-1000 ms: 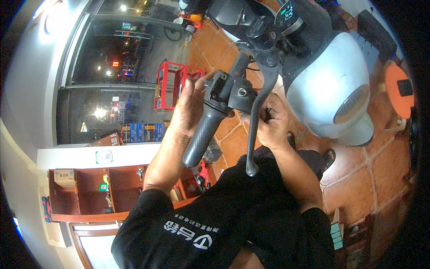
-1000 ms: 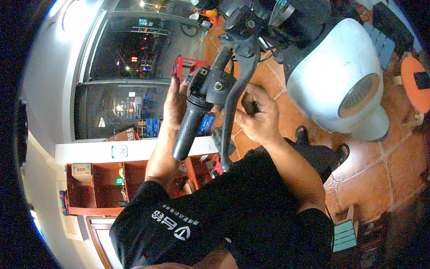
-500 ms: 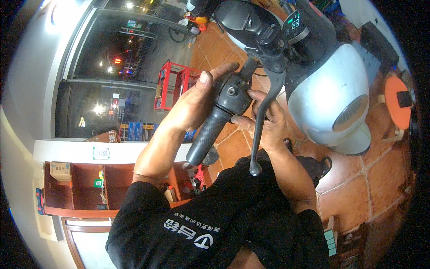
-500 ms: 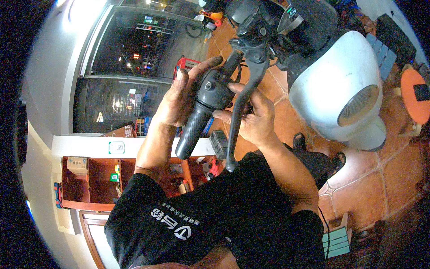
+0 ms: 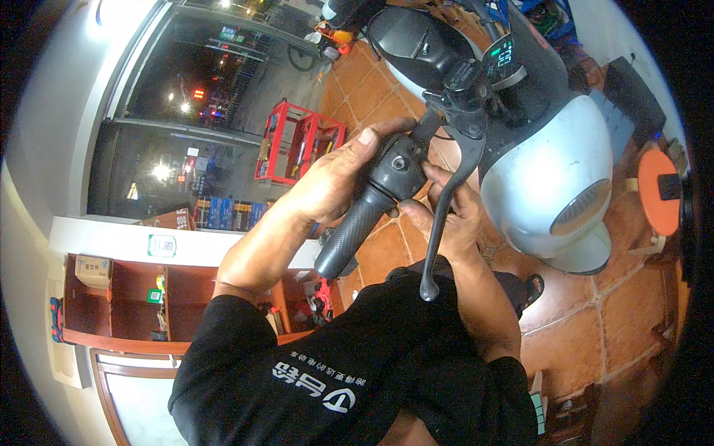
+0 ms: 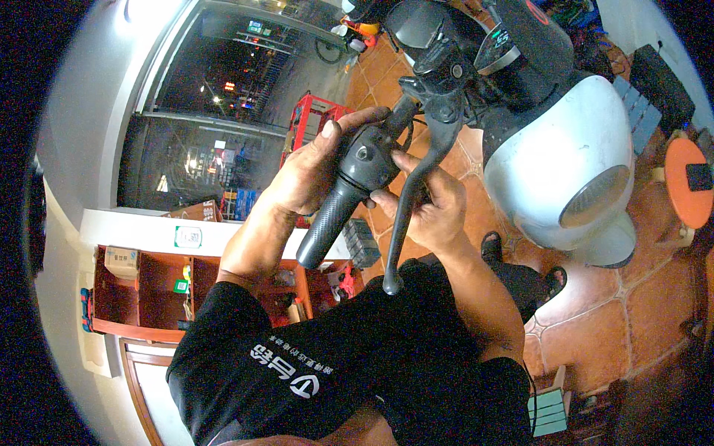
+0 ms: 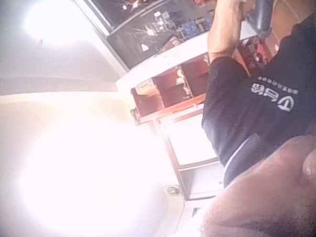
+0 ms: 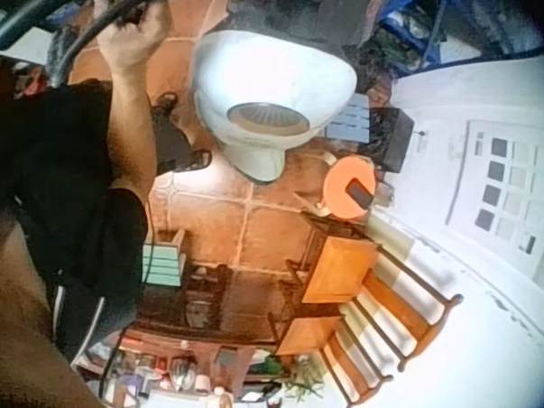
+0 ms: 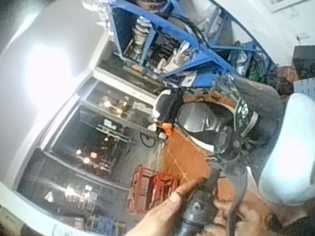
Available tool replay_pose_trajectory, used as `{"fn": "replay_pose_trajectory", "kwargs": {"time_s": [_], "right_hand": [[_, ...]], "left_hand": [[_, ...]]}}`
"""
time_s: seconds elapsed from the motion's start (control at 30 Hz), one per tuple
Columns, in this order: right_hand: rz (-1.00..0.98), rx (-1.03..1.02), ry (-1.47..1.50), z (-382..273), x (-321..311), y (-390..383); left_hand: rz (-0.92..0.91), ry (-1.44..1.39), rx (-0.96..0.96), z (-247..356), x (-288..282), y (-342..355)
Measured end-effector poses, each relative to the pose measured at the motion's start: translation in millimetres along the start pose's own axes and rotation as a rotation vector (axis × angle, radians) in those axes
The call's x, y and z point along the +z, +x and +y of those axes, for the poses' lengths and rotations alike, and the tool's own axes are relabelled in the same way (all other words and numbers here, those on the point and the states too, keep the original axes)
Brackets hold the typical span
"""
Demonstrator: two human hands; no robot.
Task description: The person uses a red screwdriver to loosen and tighten screws on the left handlebar grip of a white electric scooter. They repeatedly remove and reattach the grip, test the brake lever, and retrieve a small metal part from a red tool cart before continuing adjustments.
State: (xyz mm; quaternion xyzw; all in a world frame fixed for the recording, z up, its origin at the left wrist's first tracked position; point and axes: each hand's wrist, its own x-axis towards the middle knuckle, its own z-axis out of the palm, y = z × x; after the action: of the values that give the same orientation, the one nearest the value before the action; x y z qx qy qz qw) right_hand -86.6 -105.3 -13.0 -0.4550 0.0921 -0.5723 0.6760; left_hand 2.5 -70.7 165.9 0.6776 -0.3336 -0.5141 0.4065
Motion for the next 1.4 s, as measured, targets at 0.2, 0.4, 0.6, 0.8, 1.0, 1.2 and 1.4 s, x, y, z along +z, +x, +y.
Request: {"fn": "replay_pose_trajectory", "kwargs": {"time_s": [0.2,0.4,0.6,0.8,1.0,1.2,1.4], "right_hand": [[-0.010,-0.194,-0.155,8,-4,9],[-0.009,-0.320,-0.305,3,-5,9],[-0.022,-0.267,-0.243,4,-1,8],[-0.079,-0.246,-0.252,4,-1,11],[-0.064,-0.289,-0.241,5,-3,9],[0.093,-0.057,0.015,8,2,4],[-0.055,0.835,0.975,-10,14,19]], "left_hand": [[-0.057,0.107,0.045,3,1,-3],[0.055,0.234,0.095,0,8,0],[0.053,0.162,0.086,-1,9,2],[0.129,0.300,0.167,-8,5,4],[0.113,0.454,0.115,8,20,0],[0.153,0.656,0.124,6,20,2],[0.165,0.564,0.046,10,22,-2]]}}
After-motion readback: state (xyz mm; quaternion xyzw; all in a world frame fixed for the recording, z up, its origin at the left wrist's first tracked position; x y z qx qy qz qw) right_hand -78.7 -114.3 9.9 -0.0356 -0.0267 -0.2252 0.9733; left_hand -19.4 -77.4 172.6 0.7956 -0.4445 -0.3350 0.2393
